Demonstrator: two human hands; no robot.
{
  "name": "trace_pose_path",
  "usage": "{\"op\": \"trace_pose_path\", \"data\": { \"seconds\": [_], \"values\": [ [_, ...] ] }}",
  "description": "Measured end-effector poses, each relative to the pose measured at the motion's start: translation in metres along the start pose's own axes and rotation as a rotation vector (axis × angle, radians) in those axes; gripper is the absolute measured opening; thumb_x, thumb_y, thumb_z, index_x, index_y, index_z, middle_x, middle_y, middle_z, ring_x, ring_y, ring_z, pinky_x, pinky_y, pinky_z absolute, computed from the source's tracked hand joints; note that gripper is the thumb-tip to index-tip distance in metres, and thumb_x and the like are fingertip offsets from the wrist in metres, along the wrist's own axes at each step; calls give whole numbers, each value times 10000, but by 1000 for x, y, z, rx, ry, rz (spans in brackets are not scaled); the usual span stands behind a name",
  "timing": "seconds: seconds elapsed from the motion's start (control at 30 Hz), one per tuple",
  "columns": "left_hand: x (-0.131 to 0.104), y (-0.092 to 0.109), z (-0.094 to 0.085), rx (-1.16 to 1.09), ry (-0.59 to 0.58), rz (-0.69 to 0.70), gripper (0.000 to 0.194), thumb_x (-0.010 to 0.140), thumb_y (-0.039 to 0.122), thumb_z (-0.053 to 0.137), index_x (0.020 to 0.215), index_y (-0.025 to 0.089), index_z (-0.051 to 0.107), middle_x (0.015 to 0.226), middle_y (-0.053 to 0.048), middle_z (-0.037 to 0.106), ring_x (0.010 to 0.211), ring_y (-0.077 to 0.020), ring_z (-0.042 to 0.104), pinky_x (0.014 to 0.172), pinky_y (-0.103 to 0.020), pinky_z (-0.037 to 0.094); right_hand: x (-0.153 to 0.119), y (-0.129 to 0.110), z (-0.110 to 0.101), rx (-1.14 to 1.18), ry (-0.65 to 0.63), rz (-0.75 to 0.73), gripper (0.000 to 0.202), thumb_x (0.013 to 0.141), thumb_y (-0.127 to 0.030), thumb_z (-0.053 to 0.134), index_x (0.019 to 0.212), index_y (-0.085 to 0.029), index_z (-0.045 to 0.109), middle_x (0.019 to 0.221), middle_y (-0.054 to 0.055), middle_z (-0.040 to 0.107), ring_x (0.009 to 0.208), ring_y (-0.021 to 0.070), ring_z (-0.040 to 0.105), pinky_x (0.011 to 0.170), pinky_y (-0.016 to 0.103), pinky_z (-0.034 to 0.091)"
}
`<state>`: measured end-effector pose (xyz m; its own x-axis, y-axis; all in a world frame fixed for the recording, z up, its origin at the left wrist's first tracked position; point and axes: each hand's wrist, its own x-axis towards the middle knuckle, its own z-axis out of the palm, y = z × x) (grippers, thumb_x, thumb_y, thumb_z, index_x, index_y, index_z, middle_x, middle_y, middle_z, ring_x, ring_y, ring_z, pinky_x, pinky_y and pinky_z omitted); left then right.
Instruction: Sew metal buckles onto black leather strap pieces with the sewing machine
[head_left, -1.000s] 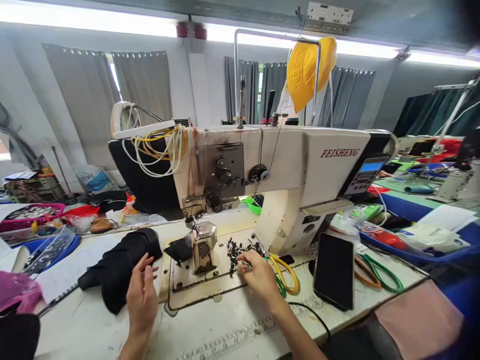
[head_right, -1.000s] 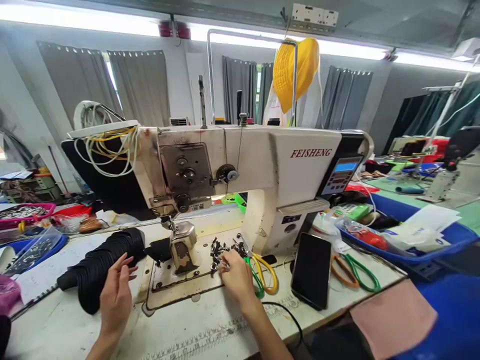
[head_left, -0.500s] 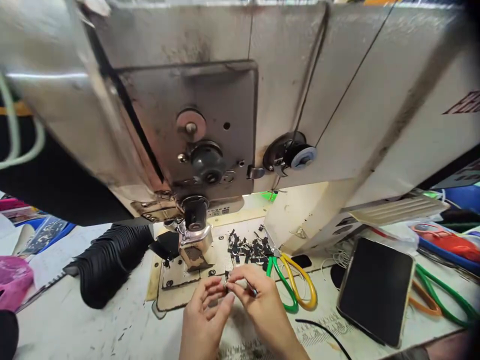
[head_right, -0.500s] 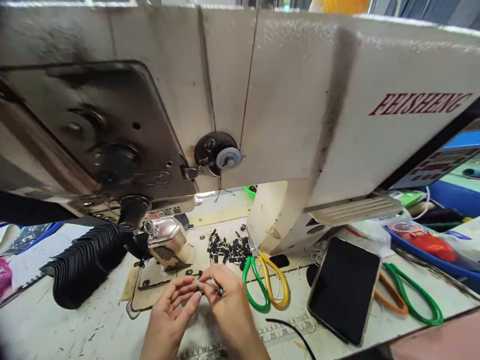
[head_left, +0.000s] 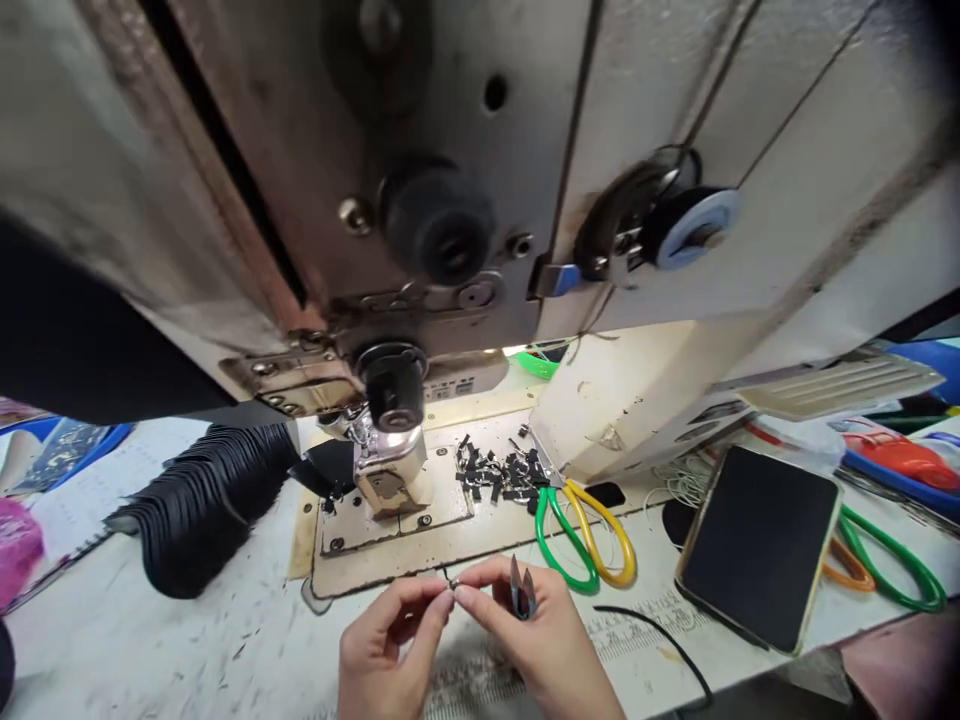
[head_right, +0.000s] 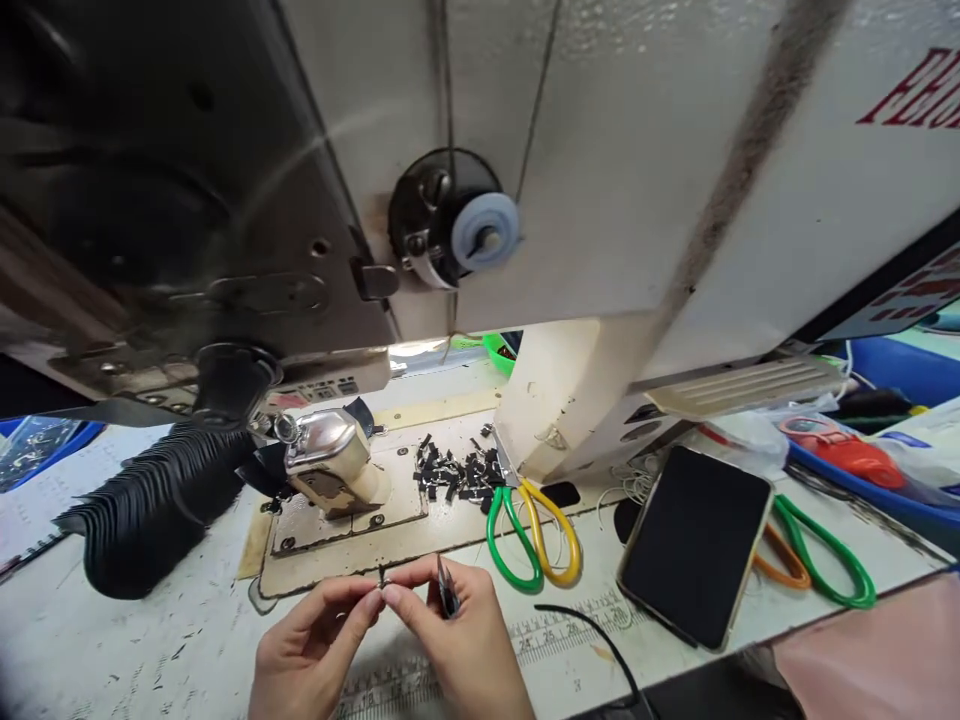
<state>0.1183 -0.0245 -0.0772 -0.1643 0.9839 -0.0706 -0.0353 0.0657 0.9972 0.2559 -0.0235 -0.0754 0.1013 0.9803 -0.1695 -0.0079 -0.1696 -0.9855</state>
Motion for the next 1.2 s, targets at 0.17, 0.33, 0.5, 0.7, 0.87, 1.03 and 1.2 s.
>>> {"op": "trace_pose_path", "data": {
  "seconds": [0.17, 0.33, 0.5, 0.7, 0.87, 1.03, 1.2],
  "values": [
    [-1, 1, -26, 10, -3, 69, 64, 685, 290, 820, 693, 234, 789, 720, -13, 681, 696, -155, 651, 631, -166, 536, -2, -1, 20, 56, -90, 52, 211, 672, -368, 831, 709, -171, 766, 572, -25, 569, 560, 127, 417, 543, 242, 334],
    [-1, -1, -54, -70, 65, 17, 262, 661, 304, 838, 905, 242, 764, 881, -30, 692, 746, -163, 654, 577, -187, 545, 0, 5, 44, 209, -134, 101, 223, 655, -381, 863, 672, -191, 748, 628, -11, 630, 623, 149, 506, 605, 247, 403],
    [0, 3, -71, -187, -33, -181, 333, 607, 385, 879, 871, 196, 806, 832, -68, 777, 765, -181, 696, 666, -199, 553, 0, 11, 61, 207, -186, 133, 284, 688, -444, 841, 707, -184, 726, 515, -64, 475, 490, 97, 346, 508, 238, 320],
    [0, 7, -76, -210, -9, -254, 253, 592, 381, 890, 732, 188, 803, 744, -52, 803, 729, -186, 725, 697, -210, 560, -7, 5, 69, 52, -64, 47, 272, 692, -437, 830, 689, -181, 737, 622, 4, 632, 610, 161, 483, 595, 266, 379],
    [0, 7, -77, -221, 21, -285, 299, 564, 432, 905, 732, 202, 814, 724, -46, 808, 704, -172, 722, 682, -196, 560, -10, 0, 72, 33, -47, 11, 262, 710, -437, 815, 667, -188, 741, 601, 19, 653, 583, 175, 505, 578, 284, 387],
    [1, 8, -81, -263, 7, -324, 318, 521, 484, 914, 644, 211, 808, 608, -29, 772, 588, -139, 688, 590, -180, 540, -11, 2, 76, 301, -109, 153, 259, 643, -411, 880, 632, -186, 751, 497, -26, 549, 462, 88, 358, 453, 232, 270],
    [3, 7, -86, -238, 24, -267, 282, 561, 454, 902, 657, 206, 809, 620, -33, 772, 594, -141, 680, 608, -191, 540, -6, 4, 76, 209, -124, 133, 253, 627, -414, 875, 626, -186, 767, 449, -34, 513, 448, 77, 317, 445, 224, 240]
  ]
}}
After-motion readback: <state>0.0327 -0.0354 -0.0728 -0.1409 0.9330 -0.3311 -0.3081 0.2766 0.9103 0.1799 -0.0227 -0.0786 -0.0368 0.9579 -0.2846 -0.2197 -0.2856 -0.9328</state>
